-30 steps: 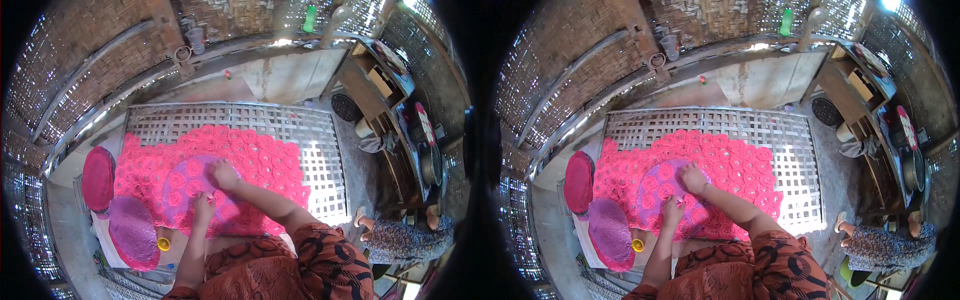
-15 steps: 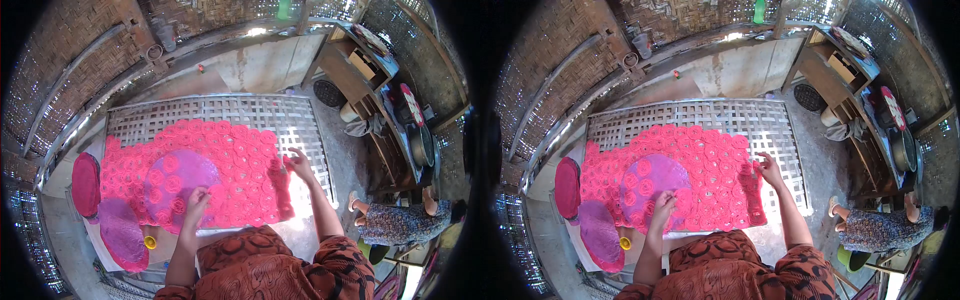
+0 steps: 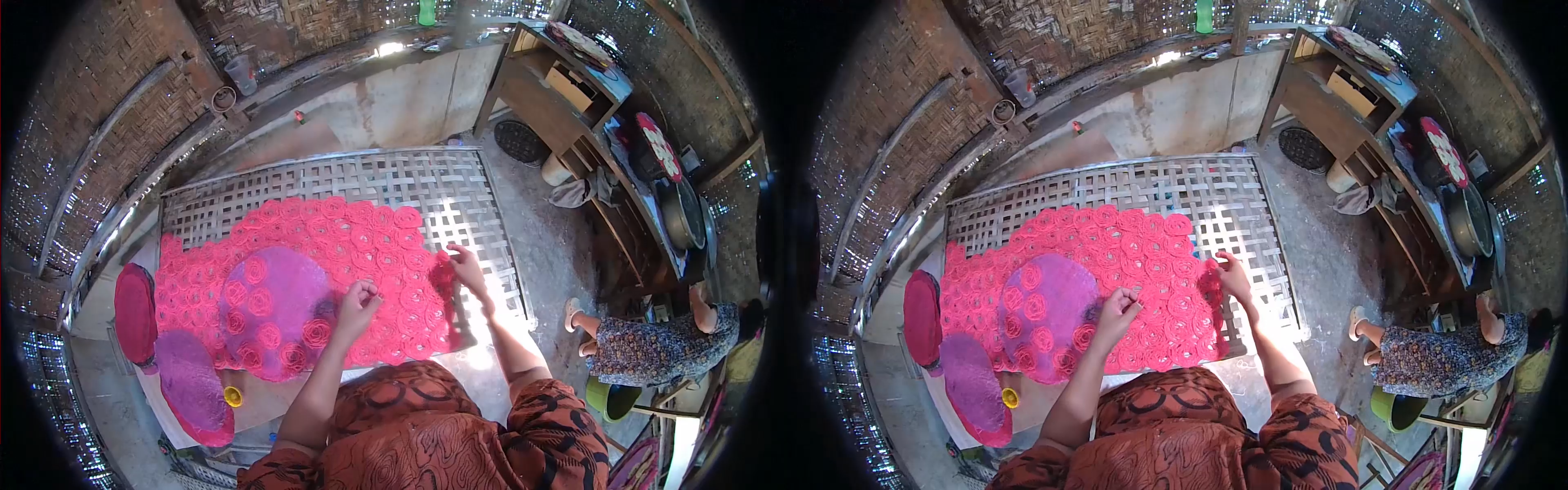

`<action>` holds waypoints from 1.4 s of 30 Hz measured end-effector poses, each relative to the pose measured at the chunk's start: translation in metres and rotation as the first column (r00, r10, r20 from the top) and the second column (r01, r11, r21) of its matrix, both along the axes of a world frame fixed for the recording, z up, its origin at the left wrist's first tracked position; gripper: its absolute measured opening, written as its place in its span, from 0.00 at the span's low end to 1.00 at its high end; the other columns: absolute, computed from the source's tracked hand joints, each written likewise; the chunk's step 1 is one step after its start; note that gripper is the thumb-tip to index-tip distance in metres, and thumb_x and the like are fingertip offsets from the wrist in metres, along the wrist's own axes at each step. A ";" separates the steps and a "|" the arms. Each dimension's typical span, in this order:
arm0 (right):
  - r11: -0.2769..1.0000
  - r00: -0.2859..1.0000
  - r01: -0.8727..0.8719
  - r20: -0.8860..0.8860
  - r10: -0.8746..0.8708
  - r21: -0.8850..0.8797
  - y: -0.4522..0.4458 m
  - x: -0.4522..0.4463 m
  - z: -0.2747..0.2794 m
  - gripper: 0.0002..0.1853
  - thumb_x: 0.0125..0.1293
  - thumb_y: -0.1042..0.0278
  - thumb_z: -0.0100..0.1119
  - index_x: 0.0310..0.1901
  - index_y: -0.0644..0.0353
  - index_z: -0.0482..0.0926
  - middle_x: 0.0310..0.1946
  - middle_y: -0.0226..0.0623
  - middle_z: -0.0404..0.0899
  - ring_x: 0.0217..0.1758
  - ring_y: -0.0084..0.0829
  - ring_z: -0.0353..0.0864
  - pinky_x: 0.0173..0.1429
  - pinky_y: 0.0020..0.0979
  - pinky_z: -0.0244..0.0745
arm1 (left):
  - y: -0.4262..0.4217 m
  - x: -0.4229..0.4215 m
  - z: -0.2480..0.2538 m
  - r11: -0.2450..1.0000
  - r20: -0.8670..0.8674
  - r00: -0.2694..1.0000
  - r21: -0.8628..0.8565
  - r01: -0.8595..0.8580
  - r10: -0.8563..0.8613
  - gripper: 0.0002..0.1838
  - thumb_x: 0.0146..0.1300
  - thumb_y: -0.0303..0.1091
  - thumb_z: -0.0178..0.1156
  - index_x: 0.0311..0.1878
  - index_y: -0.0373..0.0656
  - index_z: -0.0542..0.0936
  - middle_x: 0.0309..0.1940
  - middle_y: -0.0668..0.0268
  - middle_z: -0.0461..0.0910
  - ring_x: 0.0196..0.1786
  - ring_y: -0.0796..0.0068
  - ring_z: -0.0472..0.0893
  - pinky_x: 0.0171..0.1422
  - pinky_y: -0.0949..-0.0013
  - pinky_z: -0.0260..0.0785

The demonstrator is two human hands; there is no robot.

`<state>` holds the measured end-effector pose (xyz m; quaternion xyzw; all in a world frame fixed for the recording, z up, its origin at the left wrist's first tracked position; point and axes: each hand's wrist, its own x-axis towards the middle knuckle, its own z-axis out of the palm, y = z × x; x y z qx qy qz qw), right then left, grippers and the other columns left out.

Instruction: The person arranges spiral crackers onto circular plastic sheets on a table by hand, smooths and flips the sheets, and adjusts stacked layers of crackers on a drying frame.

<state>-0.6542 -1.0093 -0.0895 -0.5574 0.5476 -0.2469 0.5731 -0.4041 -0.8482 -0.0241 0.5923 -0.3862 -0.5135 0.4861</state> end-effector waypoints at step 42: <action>0.191 0.523 -0.822 -0.577 0.628 -0.537 0.186 0.242 0.036 0.17 0.50 0.60 0.65 0.41 0.56 0.79 0.52 0.38 0.70 0.56 0.42 0.66 0.57 0.42 0.61 | 0.192 0.113 -0.047 0.892 0.910 0.379 0.024 -0.452 0.168 0.19 0.52 0.28 0.62 0.49 0.37 0.74 0.46 0.52 0.73 0.53 0.49 0.72 0.58 0.53 0.65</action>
